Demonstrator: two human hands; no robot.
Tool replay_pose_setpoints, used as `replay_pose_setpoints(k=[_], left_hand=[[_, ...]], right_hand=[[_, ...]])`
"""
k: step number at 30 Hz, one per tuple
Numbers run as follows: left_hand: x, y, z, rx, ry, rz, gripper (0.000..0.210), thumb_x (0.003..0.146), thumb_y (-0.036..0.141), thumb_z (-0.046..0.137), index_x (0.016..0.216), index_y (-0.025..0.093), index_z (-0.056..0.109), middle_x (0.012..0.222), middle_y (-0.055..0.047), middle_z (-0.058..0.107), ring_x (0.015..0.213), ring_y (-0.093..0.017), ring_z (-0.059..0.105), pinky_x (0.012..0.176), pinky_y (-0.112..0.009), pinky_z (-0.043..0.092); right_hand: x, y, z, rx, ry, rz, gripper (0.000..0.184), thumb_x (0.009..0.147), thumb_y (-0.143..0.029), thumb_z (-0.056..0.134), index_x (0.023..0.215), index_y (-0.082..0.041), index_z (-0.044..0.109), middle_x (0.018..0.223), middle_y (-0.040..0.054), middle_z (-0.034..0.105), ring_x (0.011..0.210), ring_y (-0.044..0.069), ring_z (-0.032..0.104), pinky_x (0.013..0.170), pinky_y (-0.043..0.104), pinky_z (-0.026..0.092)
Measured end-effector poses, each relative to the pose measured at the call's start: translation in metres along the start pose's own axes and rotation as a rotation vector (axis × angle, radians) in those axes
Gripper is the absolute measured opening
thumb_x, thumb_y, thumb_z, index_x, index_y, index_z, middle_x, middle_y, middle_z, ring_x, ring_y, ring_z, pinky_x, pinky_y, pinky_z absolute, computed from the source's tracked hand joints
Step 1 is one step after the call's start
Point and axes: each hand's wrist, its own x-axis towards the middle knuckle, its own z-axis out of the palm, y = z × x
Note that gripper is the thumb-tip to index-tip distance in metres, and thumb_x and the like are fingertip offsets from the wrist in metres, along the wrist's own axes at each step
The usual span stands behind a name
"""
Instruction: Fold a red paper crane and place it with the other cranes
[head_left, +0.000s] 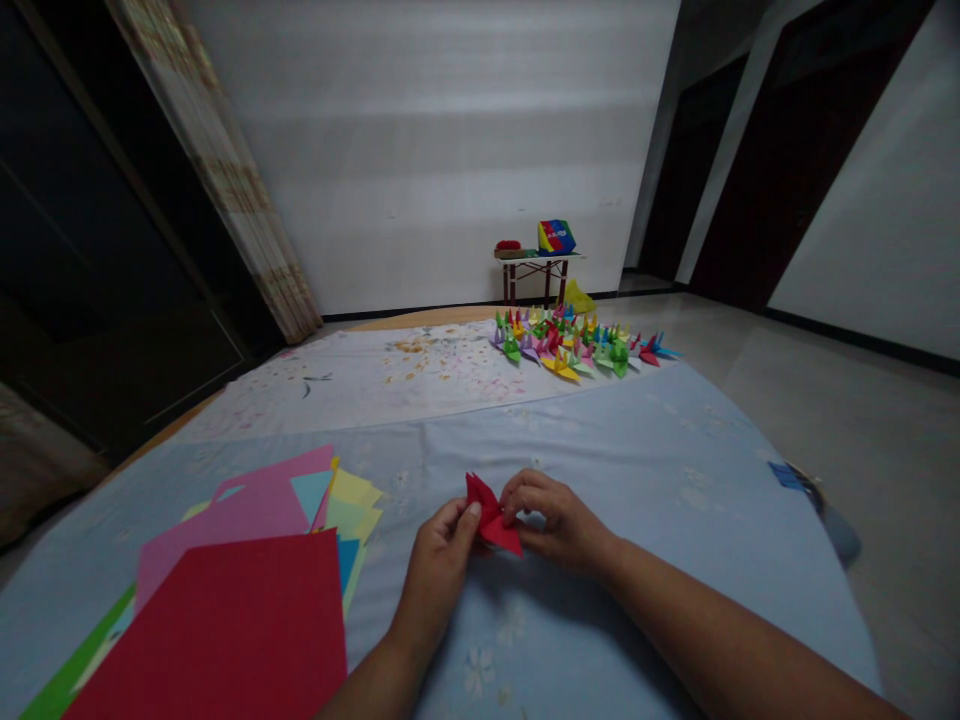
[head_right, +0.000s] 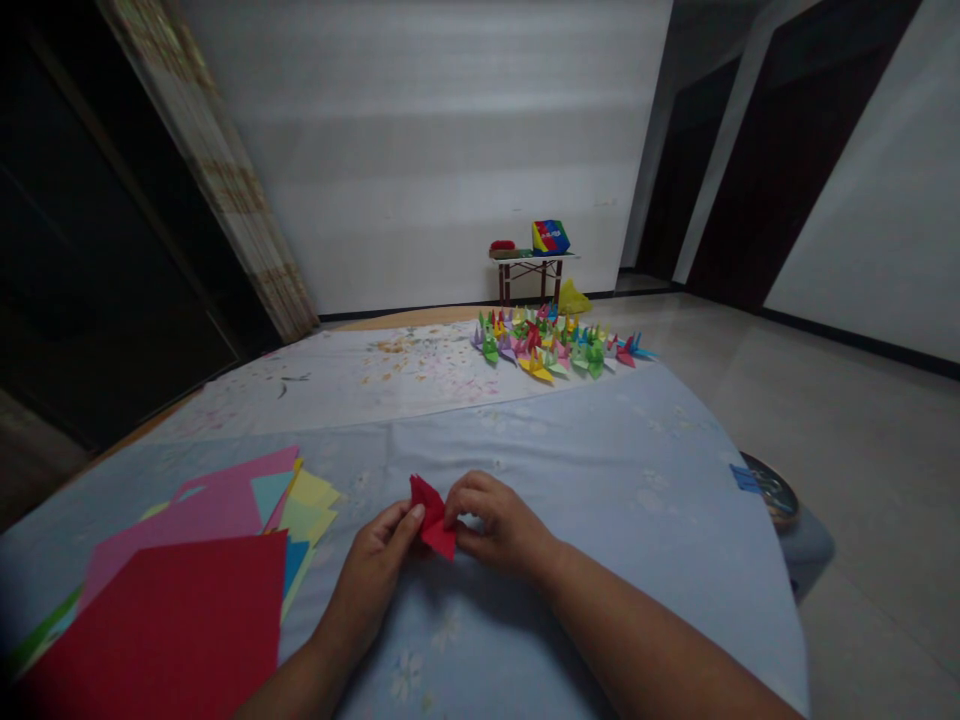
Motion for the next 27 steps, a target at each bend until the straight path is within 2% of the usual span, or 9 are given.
replay_pose_setpoints(k=[4,9,11,16,20,22,25,27], left_hand=[[0.0,-0.001,0.0,0.0,-0.004,-0.033,0.033,0.074,0.047,0.056,0.071,0.015,0.06,0.057,0.002,0.056,0.052,-0.011,0.05,0.05,-0.02,0.04],[0.002,-0.003,-0.002,0.056,0.02,-0.122,0.037,0.073,0.05,0.055,0.08,0.015,0.062,0.047,0.004,0.055,0.033,-0.008,0.04,0.035,-0.018,0.028],[0.005,-0.005,-0.005,0.068,-0.002,-0.116,0.036,0.072,0.048,0.057,0.081,0.014,0.062,0.049,0.004,0.057,0.034,-0.007,0.042,0.036,-0.018,0.03],[0.011,-0.01,-0.014,0.3,-0.089,-0.068,0.036,0.077,0.043,0.051,0.093,0.012,0.062,0.053,0.002,0.06,0.035,-0.01,0.046,0.036,-0.02,0.032],[0.013,-0.01,-0.019,0.513,-0.028,0.068,0.028,0.076,0.036,0.053,0.091,0.016,0.064,0.067,-0.003,0.065,0.059,-0.017,0.06,0.054,-0.025,0.044],[0.013,-0.01,-0.022,0.625,0.032,0.139,0.026,0.075,0.033,0.053,0.092,0.016,0.064,0.078,-0.005,0.066,0.071,-0.019,0.062,0.065,-0.029,0.045],[0.009,-0.007,-0.022,0.754,0.097,0.207,0.029,0.079,0.032,0.048,0.1,0.016,0.06,0.089,-0.006,0.062,0.071,-0.018,0.059,0.07,-0.032,0.046],[0.004,-0.004,-0.02,0.79,0.07,0.254,0.029,0.082,0.032,0.044,0.104,0.018,0.058,0.095,-0.007,0.059,0.073,-0.018,0.058,0.073,-0.033,0.046]], right_hand=[[0.0,-0.001,-0.001,-0.032,-0.023,0.001,0.006,0.077,-0.014,0.057,0.079,-0.019,0.059,0.083,0.0049,0.058,0.078,0.014,0.055,0.071,0.026,0.046],[-0.001,0.0,0.001,-0.051,-0.049,-0.012,0.025,0.077,-0.009,0.052,0.097,-0.02,0.062,0.083,0.0046,0.057,0.076,0.013,0.055,0.068,0.023,0.046],[-0.003,0.002,0.003,-0.07,-0.072,-0.008,0.028,0.075,-0.008,0.053,0.098,-0.021,0.064,0.083,0.0043,0.057,0.075,0.013,0.055,0.068,0.023,0.045],[-0.006,0.008,0.011,-0.153,-0.151,0.087,0.033,0.07,-0.004,0.055,0.095,-0.022,0.067,0.083,0.0024,0.057,0.072,0.011,0.055,0.067,0.021,0.045],[-0.005,0.009,0.015,-0.218,-0.191,0.12,0.031,0.072,-0.007,0.057,0.096,-0.024,0.068,0.082,0.0025,0.058,0.071,0.011,0.056,0.066,0.021,0.044],[-0.004,0.009,0.016,-0.249,-0.195,0.124,0.028,0.074,-0.01,0.057,0.096,-0.024,0.068,0.083,0.0032,0.059,0.071,0.012,0.056,0.066,0.021,0.044],[-0.003,0.008,0.016,-0.275,-0.192,0.13,0.026,0.075,-0.011,0.057,0.095,-0.023,0.068,0.082,0.0038,0.059,0.071,0.012,0.057,0.065,0.021,0.044],[-0.004,0.009,0.016,-0.276,-0.185,0.117,0.026,0.075,-0.012,0.058,0.095,-0.023,0.068,0.082,0.0039,0.059,0.071,0.012,0.057,0.065,0.021,0.044]])
